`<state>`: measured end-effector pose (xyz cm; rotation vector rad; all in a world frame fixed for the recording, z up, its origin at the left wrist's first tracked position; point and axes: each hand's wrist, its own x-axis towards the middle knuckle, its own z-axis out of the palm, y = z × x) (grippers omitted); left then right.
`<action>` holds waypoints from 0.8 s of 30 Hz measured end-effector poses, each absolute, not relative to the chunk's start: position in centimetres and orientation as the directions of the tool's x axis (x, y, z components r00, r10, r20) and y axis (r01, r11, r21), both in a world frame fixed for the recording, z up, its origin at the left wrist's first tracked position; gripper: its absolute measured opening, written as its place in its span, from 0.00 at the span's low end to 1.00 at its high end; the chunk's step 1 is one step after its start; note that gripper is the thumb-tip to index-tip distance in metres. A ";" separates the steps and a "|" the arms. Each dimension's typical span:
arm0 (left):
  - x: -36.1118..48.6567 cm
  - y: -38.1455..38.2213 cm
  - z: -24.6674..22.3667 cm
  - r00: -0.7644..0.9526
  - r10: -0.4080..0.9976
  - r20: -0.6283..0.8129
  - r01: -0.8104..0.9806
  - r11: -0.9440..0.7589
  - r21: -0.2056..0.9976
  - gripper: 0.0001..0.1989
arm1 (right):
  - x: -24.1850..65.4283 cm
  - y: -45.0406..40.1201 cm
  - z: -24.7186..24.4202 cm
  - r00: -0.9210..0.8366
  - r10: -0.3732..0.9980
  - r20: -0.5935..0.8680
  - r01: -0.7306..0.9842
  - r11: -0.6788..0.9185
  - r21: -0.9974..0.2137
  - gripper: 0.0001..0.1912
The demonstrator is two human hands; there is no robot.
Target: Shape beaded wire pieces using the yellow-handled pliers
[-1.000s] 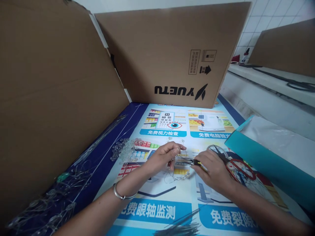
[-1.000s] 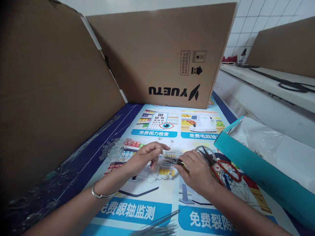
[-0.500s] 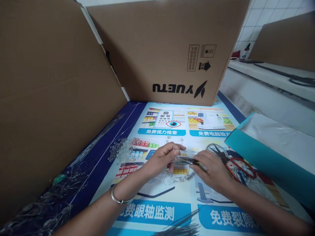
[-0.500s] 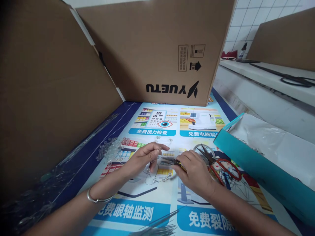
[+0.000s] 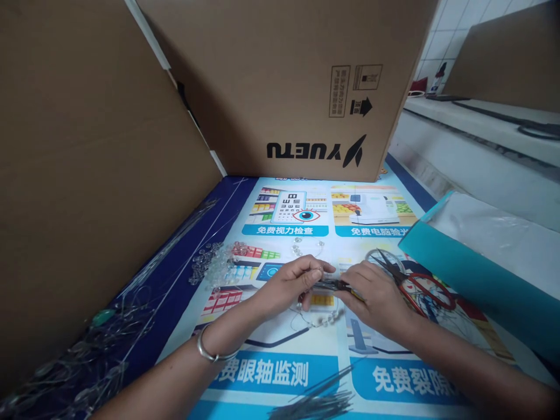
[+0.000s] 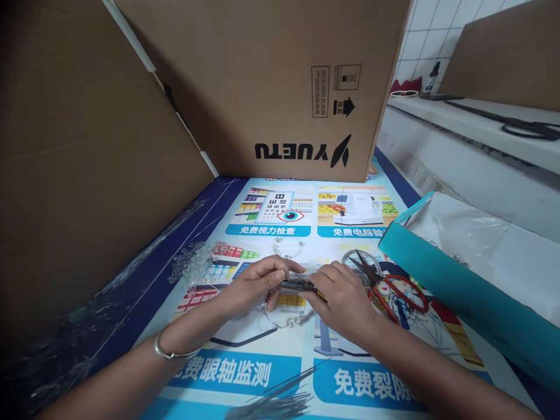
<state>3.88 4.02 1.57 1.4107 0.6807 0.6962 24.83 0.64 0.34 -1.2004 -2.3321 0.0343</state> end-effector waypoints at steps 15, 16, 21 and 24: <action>3.3 4.3 1.7 0.733 0.680 -0.030 0.049 -0.009 0.999 0.10 | 25.9 1.5 0.5 -0.603 0.704 0.374 0.674 0.701 -0.232 0.11; 3.3 4.3 1.7 0.732 0.681 -0.030 0.065 -0.027 0.998 0.10 | 25.9 1.5 0.6 -0.607 0.703 0.370 0.679 0.701 -0.219 0.11; 3.3 4.3 2.1 0.724 0.687 0.055 0.127 -0.212 0.969 0.12 | 25.8 1.3 0.8 -0.616 0.706 0.350 0.696 0.696 -0.179 0.12; 3.3 4.5 2.3 0.727 0.676 0.122 0.137 -0.317 0.938 0.13 | 25.8 1.2 0.6 -0.598 0.721 0.349 0.712 0.678 -0.181 0.13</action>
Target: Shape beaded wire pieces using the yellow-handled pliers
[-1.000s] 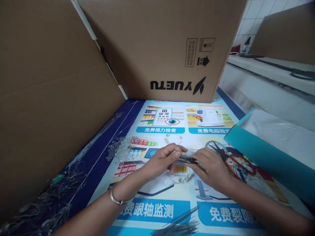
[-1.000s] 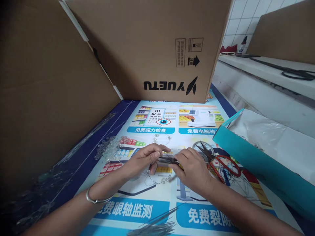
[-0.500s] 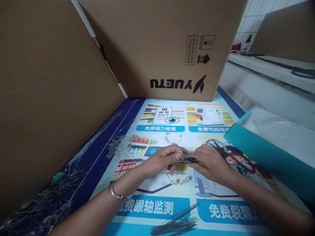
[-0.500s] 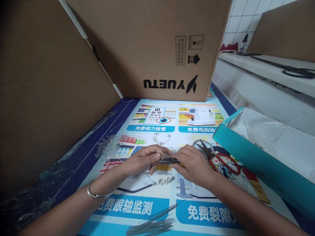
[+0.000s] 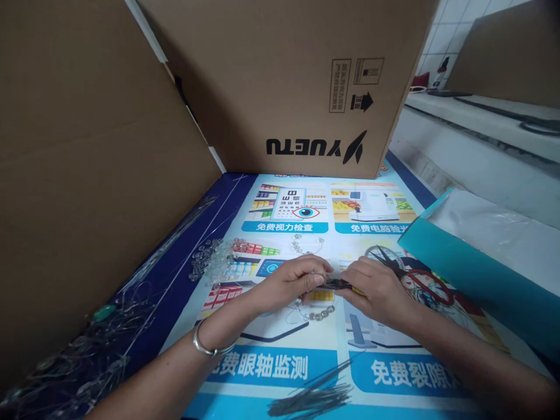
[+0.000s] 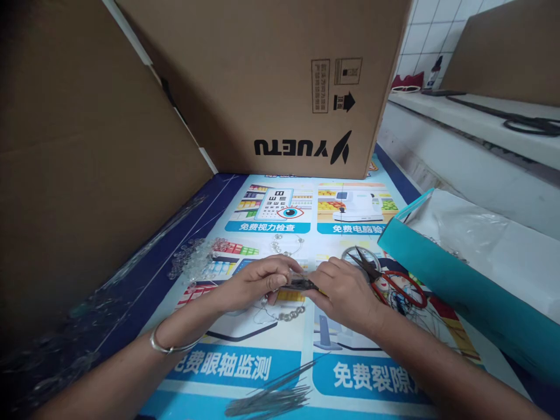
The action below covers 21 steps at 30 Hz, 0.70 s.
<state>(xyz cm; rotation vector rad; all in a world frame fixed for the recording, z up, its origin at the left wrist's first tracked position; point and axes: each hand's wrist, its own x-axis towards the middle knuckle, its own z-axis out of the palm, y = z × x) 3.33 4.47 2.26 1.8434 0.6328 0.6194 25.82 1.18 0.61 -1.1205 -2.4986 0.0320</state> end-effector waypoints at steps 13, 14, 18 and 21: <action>3.3 4.3 2.7 0.718 0.692 0.076 0.253 -0.360 0.898 0.09 | 25.4 0.7 1.0 -0.576 0.752 0.319 0.768 0.632 -0.104 0.14; 3.3 4.3 2.7 0.715 0.694 0.079 0.261 -0.371 0.891 0.09 | 25.3 0.7 1.1 -0.577 0.752 0.319 0.770 0.631 -0.094 0.14; 3.3 4.4 2.9 0.686 0.704 0.182 0.293 -0.496 0.817 0.08 | 25.3 0.6 1.3 -0.580 0.751 0.315 0.777 0.626 -0.063 0.14; 3.3 4.4 3.1 0.661 0.722 0.203 0.335 -0.526 0.782 0.07 | 25.3 0.6 1.4 -0.582 0.751 0.312 0.778 0.626 -0.053 0.13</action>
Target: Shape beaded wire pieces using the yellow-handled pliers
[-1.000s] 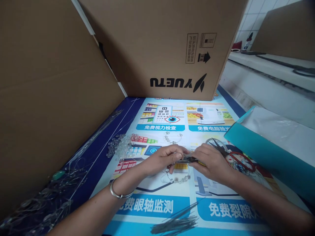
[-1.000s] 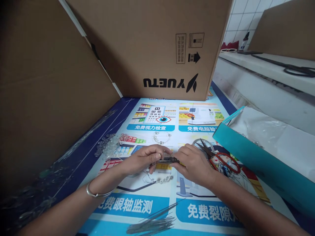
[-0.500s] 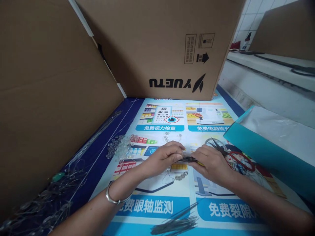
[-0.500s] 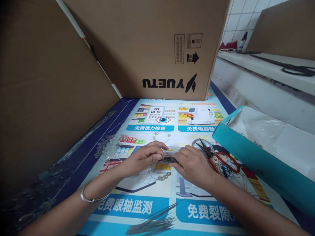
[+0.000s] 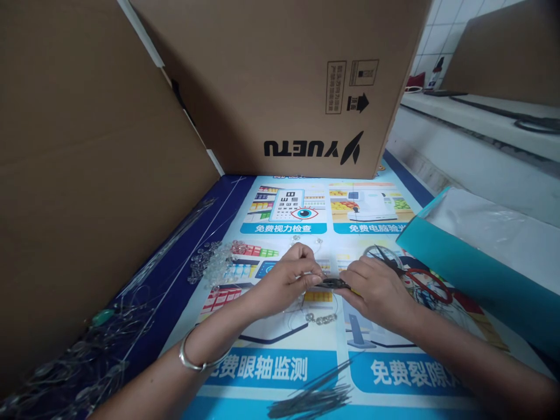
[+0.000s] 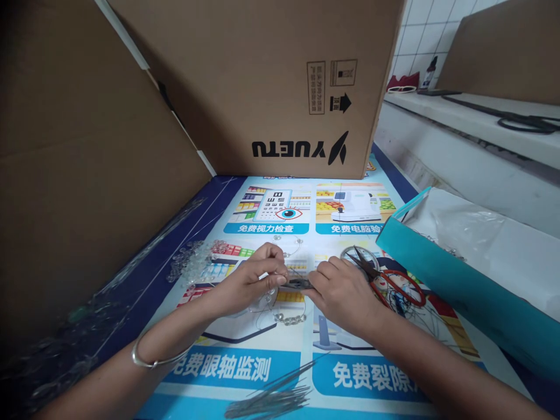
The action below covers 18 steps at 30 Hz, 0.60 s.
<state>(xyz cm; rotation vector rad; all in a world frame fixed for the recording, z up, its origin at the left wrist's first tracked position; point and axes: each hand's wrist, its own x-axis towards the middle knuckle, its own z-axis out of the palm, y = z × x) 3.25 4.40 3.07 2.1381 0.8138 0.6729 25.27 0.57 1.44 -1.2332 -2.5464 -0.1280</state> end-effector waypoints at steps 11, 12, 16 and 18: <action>3.2 4.3 3.4 0.662 0.738 0.131 0.388 -0.486 0.783 0.07 | 25.2 0.5 1.9 -0.593 0.752 0.288 0.780 0.625 -0.027 0.13; 3.3 4.2 3.5 0.652 0.745 0.140 0.390 -0.487 0.782 0.07 | 25.2 0.5 1.9 -0.591 0.754 0.287 0.781 0.624 -0.028 0.13; 3.4 4.1 3.7 0.628 0.758 0.177 0.392 -0.504 0.770 0.06 | 25.3 0.5 1.8 -0.588 0.750 0.303 0.781 0.624 -0.026 0.13; 3.4 4.0 3.7 0.623 0.759 0.192 0.395 -0.517 0.759 0.06 | 25.3 0.5 1.8 -0.590 0.744 0.313 0.778 0.627 -0.026 0.13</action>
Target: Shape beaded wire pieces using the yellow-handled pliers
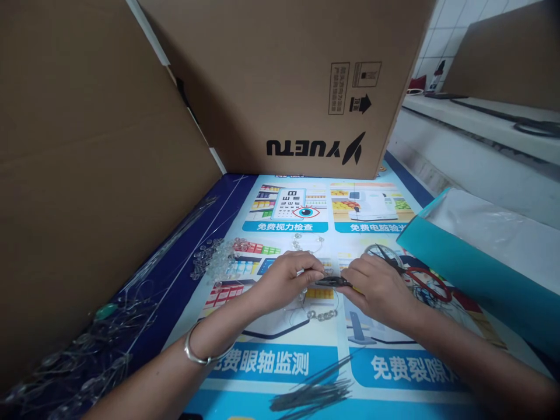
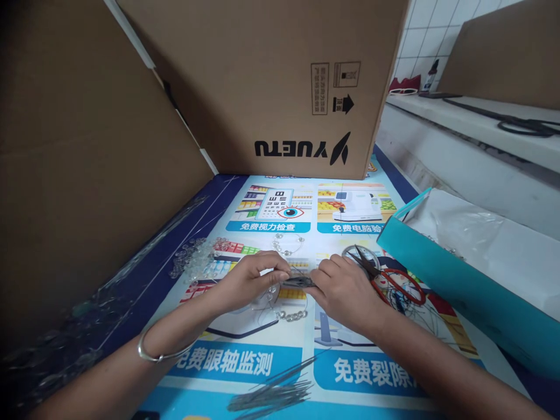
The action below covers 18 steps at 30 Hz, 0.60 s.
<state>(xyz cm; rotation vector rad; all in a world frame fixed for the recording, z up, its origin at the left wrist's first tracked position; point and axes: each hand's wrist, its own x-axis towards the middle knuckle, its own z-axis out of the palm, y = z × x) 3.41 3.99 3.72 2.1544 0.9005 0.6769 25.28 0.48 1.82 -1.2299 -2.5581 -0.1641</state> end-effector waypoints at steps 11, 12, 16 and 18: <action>3.4 4.1 3.3 0.611 0.745 0.268 0.365 -0.566 0.739 0.07 | 25.3 0.4 1.9 -0.590 0.746 0.307 0.783 0.622 -0.006 0.12; 3.4 4.1 3.2 0.610 0.744 0.273 0.362 -0.568 0.739 0.07 | 25.3 0.5 1.9 -0.589 0.747 0.308 0.784 0.621 -0.004 0.13; 3.4 4.3 3.1 0.611 0.737 0.291 0.366 -0.588 0.721 0.06 | 25.3 0.4 2.0 -0.577 0.761 0.296 0.798 0.603 0.005 0.12; 3.4 4.4 3.0 0.611 0.734 0.296 0.377 -0.599 0.707 0.06 | 25.1 0.3 2.3 -0.566 0.775 0.280 0.811 0.585 0.016 0.11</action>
